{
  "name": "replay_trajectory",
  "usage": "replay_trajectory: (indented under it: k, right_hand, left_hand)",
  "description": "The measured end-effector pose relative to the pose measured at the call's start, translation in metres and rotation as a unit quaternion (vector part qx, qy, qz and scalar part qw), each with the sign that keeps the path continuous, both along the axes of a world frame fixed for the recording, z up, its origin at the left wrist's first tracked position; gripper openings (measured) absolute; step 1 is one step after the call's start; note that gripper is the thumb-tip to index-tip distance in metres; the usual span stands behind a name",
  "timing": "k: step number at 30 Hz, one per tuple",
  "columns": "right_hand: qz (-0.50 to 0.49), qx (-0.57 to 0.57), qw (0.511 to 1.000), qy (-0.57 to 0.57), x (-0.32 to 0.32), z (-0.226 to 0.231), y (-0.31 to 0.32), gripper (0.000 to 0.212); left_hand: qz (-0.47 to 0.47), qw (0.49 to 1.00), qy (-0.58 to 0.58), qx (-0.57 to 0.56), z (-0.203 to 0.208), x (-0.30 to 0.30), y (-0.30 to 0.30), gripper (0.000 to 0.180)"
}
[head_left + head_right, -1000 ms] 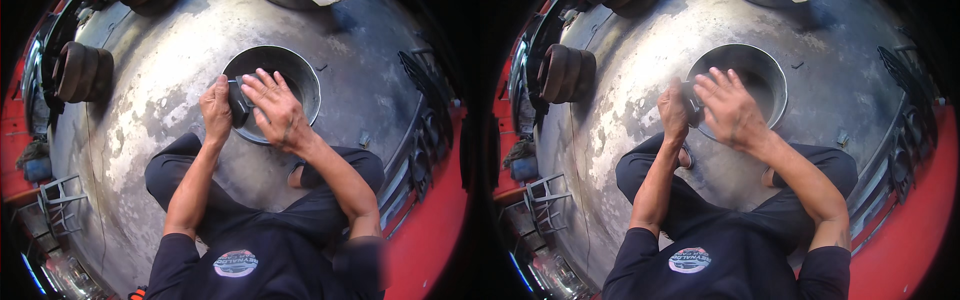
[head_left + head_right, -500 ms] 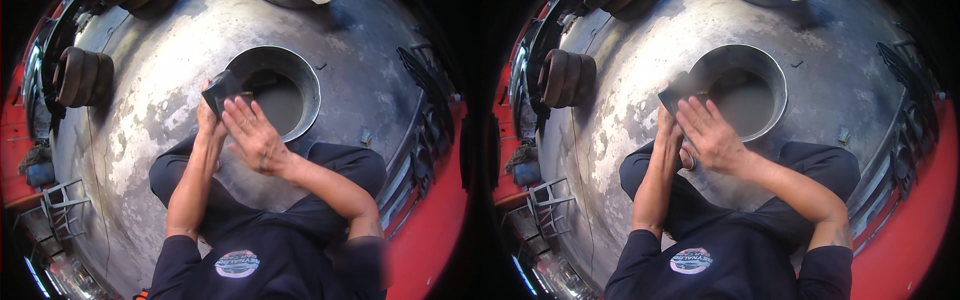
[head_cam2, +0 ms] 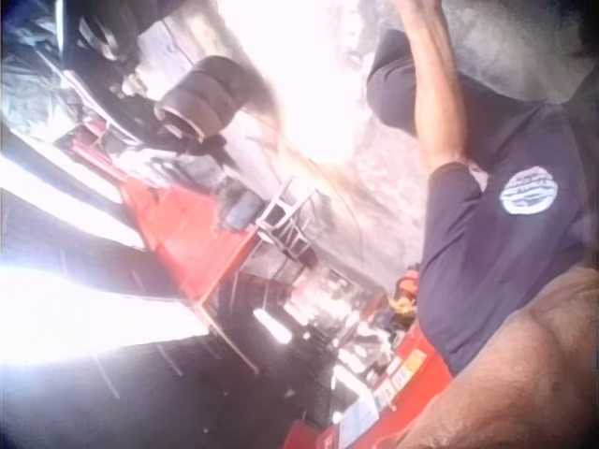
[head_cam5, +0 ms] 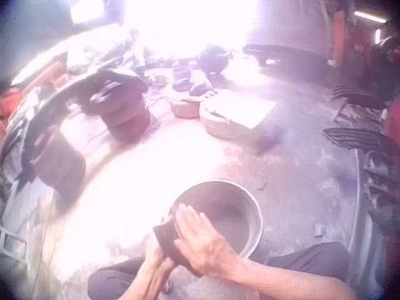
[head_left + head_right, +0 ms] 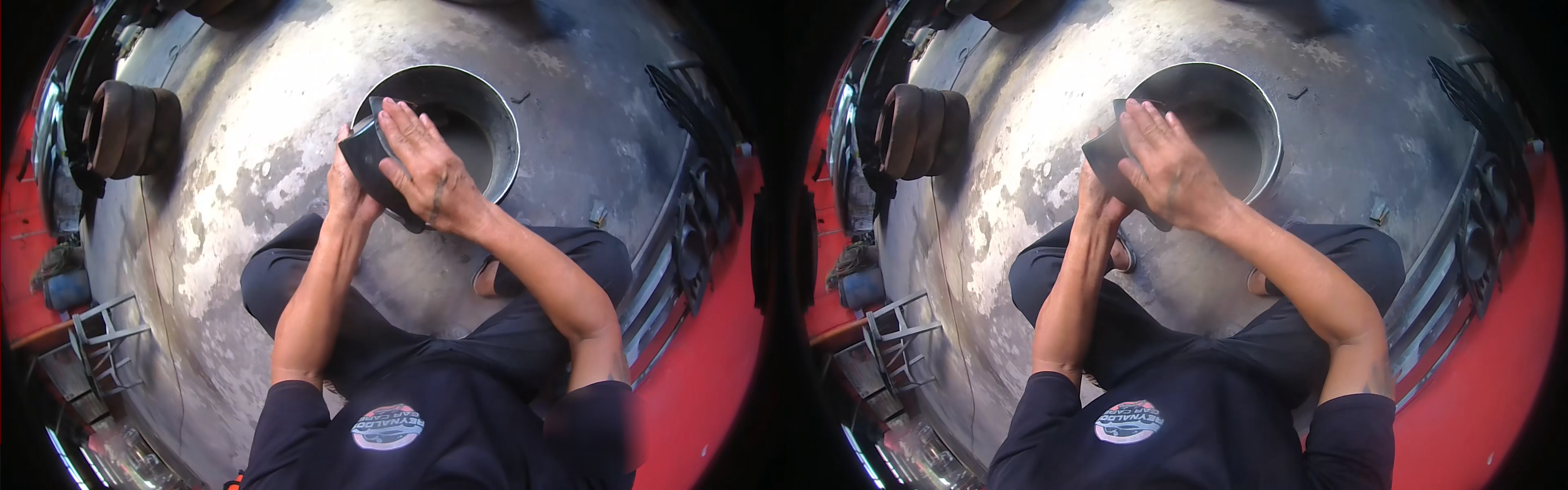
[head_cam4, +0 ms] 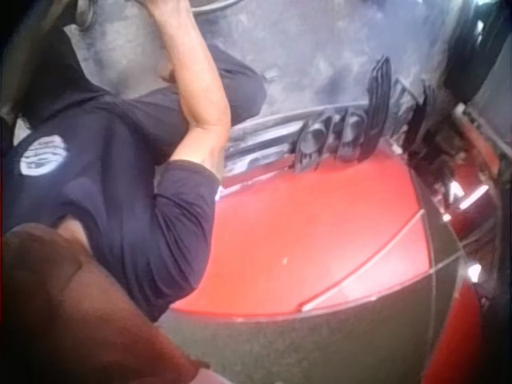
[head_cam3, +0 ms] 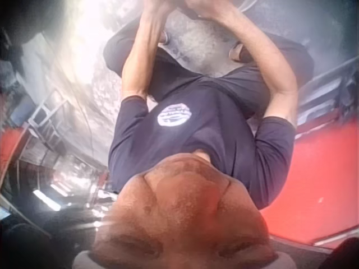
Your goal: The person wipes a black plastic car grille with a white cloth, then sits on the floor to sand a smaller black plastic trim piece using a sanding block over a metal bucket.
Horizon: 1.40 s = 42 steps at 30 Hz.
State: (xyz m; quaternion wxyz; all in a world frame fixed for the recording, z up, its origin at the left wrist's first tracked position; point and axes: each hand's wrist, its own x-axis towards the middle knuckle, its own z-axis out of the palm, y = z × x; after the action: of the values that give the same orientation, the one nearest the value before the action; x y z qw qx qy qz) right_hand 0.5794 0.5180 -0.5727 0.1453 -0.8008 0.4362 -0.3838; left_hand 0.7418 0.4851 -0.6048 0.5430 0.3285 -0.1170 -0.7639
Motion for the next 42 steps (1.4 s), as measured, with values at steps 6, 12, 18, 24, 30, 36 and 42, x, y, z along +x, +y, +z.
replay_trajectory:
  k: [6, 12, 18, 24, 30, 36, 42]
  right_hand:
    - [0.029, 0.014, 0.999, 0.001, 0.007, -0.007, 0.054, 0.065]
    - [0.028, 0.000, 0.999, -0.037, 0.006, 0.008, 0.005, 0.061]
    - [0.044, 0.002, 0.999, 0.014, 0.008, -0.012, 0.056, 0.062]
    - [0.010, -0.046, 0.998, 0.043, 0.013, -0.001, 0.007, 0.058]
    - [0.030, -0.058, 0.992, 0.105, 0.011, -0.015, 0.049, 0.059]
    - [0.018, -0.043, 0.997, 0.065, 0.020, -0.001, 0.010, 0.060]
    - [-0.002, -0.039, 0.999, -0.003, 0.014, -0.012, 0.035, 0.058]
  left_hand:
    - [-0.016, 0.994, 0.106, -0.012, -0.002, 0.028, -0.016, 0.048]
    - [0.034, 0.999, 0.005, -0.020, -0.002, 0.008, -0.008, 0.048]
    - [0.021, 0.991, 0.120, -0.048, -0.017, 0.056, -0.040, 0.047]
    - [0.083, 0.996, 0.022, -0.002, -0.023, 0.016, -0.024, 0.042]
    - [0.107, 0.994, 0.008, 0.019, -0.026, 0.040, -0.042, 0.044]
    - [0.079, 0.995, -0.060, 0.016, -0.013, 0.004, -0.012, 0.055]
    - [0.056, 0.998, -0.003, 0.025, -0.012, 0.019, -0.028, 0.056]
